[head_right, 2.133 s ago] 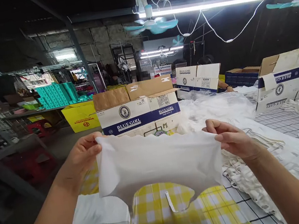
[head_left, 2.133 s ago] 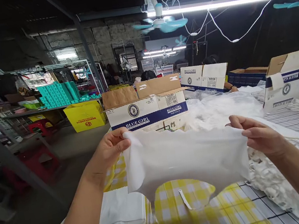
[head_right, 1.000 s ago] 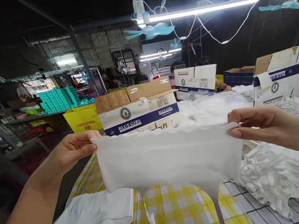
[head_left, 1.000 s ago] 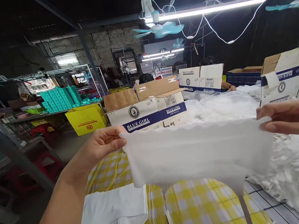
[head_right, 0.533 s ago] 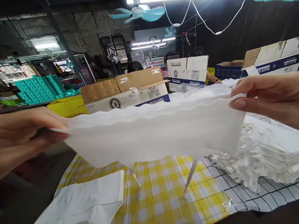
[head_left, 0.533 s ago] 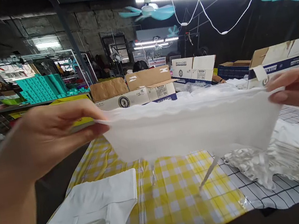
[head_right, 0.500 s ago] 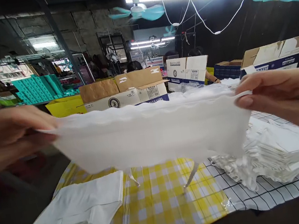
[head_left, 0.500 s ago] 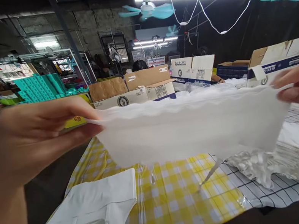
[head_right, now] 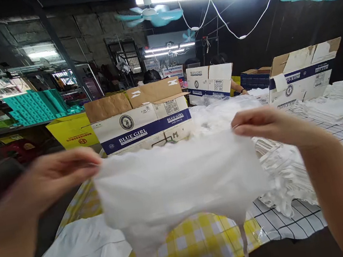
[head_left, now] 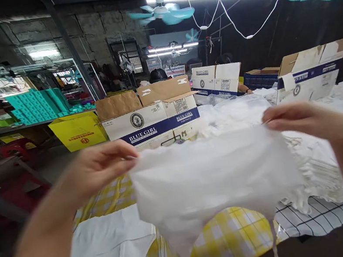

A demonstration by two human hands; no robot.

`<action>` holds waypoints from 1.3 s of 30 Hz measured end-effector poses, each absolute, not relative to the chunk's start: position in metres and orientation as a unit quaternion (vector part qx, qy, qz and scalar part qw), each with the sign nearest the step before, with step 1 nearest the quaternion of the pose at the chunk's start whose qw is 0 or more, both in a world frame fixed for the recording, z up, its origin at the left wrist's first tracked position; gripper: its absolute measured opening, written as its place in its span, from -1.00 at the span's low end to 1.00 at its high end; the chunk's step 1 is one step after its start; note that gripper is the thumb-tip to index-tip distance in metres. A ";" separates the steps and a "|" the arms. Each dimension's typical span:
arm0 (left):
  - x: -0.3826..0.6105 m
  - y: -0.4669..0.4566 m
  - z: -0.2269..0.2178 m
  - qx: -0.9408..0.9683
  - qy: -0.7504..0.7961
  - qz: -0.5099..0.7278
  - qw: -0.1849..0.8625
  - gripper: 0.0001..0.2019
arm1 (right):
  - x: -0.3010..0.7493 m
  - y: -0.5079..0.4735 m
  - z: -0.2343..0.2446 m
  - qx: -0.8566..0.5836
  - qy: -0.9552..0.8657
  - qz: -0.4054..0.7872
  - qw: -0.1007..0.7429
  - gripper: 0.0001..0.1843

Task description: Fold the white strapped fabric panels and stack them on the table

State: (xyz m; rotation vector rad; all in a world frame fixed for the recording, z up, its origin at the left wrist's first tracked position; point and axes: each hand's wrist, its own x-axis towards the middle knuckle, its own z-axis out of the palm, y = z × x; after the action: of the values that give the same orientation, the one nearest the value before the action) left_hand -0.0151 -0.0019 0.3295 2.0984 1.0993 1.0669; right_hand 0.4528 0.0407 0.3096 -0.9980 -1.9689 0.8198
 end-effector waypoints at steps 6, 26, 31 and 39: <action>0.012 0.092 0.143 0.752 0.546 0.243 0.280 -0.77 | 0.383 0.119 0.158 -0.519 -0.779 0.304 0.176 -0.79; 0.023 0.134 0.000 0.734 0.644 0.196 0.093 -0.35 | 0.319 0.171 0.005 -0.623 -0.751 0.114 0.188 -0.55; 0.039 0.083 -0.033 0.771 0.629 0.096 0.012 -0.49 | 0.310 0.128 -0.034 -0.582 -0.797 0.074 0.147 -0.50; 0.049 -0.002 -0.033 0.782 0.619 0.072 0.025 -0.38 | 0.356 0.089 -0.055 -0.612 -0.774 0.049 0.153 -0.48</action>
State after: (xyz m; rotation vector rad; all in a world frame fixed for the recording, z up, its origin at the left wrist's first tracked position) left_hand 0.0487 -0.0015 -0.0327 2.4173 1.9142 0.2223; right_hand 0.3558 0.0888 -0.0553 -1.7552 -2.2203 0.1410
